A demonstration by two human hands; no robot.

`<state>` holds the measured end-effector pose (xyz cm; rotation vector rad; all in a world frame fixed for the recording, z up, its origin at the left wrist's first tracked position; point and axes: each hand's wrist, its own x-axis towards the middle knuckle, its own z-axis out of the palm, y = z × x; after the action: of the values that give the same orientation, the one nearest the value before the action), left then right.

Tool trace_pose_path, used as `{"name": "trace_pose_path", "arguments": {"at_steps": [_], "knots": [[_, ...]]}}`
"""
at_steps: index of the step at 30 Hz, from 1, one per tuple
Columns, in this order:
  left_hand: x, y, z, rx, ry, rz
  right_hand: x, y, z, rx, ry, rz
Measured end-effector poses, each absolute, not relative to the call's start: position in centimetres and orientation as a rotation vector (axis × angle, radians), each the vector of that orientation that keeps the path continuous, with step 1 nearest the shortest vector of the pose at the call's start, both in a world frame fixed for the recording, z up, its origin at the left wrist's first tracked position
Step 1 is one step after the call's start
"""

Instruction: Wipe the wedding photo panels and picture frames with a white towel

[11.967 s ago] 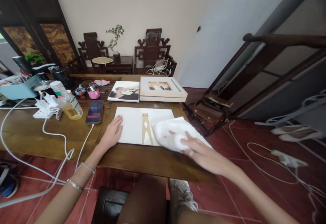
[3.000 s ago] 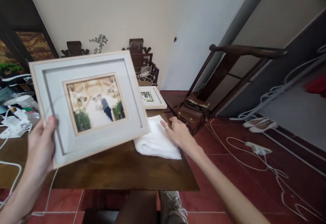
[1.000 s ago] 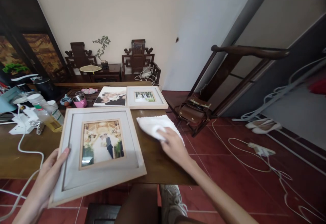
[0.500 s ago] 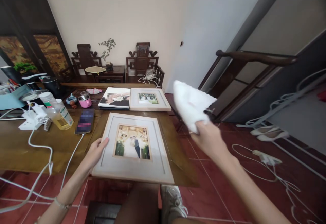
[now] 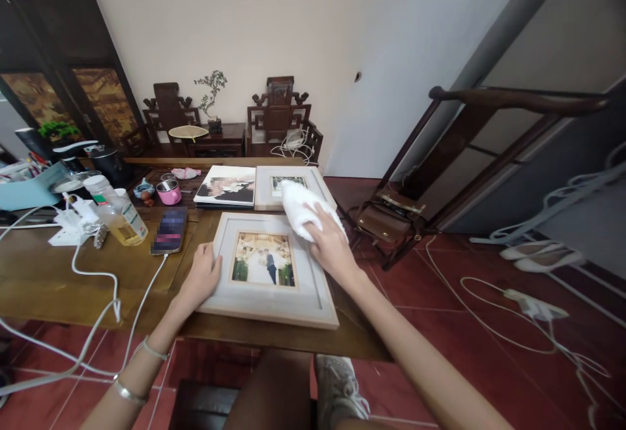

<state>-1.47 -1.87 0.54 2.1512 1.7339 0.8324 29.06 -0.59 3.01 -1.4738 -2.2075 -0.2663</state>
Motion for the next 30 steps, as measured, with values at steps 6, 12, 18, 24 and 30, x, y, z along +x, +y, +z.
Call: {"name": "trace_pose_path", "arguments": {"at_steps": [6, 12, 18, 24, 30], "knots": [[-1.3, -0.8, 0.0, 2.208, 1.523, 0.957, 27.3, 0.4, 2.8, -1.526, -2.52, -0.258], [-0.7, -1.5, 1.0, 2.349, 1.155, 0.813, 28.2, -0.1, 2.9, -1.536, -2.563, -0.253], [-0.3, -1.0, 0.8, 2.348, 1.27, 0.741, 29.4, 0.5, 3.2, -1.465, -2.604, -0.221], [-0.2, -0.1, 0.1, 2.347, 1.369, 0.791, 29.2, 0.9, 3.4, -1.511, -2.557, -0.229], [0.3, -0.9, -0.6, 2.391, 1.36, 0.925, 27.9, -0.8, 3.7, -1.529, -2.589, -0.211]]}}
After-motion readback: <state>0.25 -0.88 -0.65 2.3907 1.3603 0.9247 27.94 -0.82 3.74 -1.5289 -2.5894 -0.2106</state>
